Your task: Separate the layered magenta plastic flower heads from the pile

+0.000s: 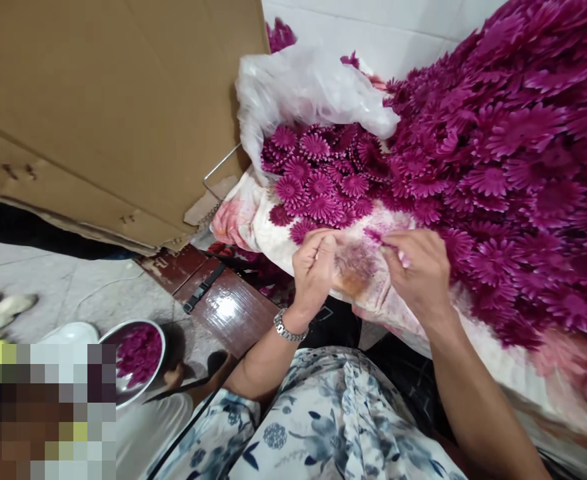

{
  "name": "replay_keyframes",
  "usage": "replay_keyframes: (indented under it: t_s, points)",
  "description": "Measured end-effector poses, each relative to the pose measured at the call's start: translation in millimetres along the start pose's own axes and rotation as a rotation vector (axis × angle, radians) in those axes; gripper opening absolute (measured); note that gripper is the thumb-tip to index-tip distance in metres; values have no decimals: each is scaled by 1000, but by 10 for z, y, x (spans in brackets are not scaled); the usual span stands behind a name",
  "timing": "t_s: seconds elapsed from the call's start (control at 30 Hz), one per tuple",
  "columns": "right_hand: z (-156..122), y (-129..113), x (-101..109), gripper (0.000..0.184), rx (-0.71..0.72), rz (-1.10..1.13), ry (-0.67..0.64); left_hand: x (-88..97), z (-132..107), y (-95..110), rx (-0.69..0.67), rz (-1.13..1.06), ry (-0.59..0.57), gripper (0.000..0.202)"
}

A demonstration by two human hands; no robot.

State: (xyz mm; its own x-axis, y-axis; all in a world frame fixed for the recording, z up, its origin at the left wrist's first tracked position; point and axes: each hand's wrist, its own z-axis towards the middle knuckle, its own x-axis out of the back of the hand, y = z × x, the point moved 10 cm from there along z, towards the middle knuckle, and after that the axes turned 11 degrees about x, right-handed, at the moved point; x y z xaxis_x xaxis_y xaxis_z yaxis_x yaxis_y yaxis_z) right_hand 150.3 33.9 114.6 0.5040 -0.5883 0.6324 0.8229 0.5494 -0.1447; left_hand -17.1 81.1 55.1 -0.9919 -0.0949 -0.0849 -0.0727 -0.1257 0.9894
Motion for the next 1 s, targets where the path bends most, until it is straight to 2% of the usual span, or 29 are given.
replay_keyframes:
  t_s: [0.07, 0.17, 0.23, 0.33, 0.4, 0.47, 0.57, 0.63, 0.7, 0.8, 0.9, 1.0]
  points:
    - [7, 12, -49, 5, 39, -69, -40, 98, 20, -60, 41, -125, 48, 25]
    - [13, 6, 86, 3, 38, -99, 53, 91, 5, -113, 83, -250, 51, 19]
    - [17, -40, 138, 4, 36, -74, 77, -84, -22, -199, 218, -356, -55, 20]
    - [-5, -184, 101, 8, 83, -66, 44, -513, -175, -399, 614, -613, -272, 22]
    - [-48, -329, -14, 9, 172, -52, -35, -706, -295, -479, 835, -746, -310, 24]
    - [-110, -436, -125, 9, 235, -16, -113, -771, -345, -536, 938, -807, -258, 28]
    - [-188, -506, -192, 12, 258, 33, -199, -744, -319, -603, 922, -803, -164, 36]
    - [-224, -542, -137, 18, 276, 79, -206, -714, -278, -625, 862, -767, -147, 44]
    - [-250, -504, -3, 29, 244, 115, -147, -701, -236, -624, 796, -741, -161, 52]
    - [-318, -309, 189, 41, 108, 92, -32, -699, -199, -612, 714, -727, -178, 60]
    - [-380, -149, 279, 36, 6, 57, 68, -714, -216, -632, 667, -654, -158, 60]
    - [-347, -9, 237, 29, -99, 65, 120, -843, -278, -593, 632, -598, -203, 46]
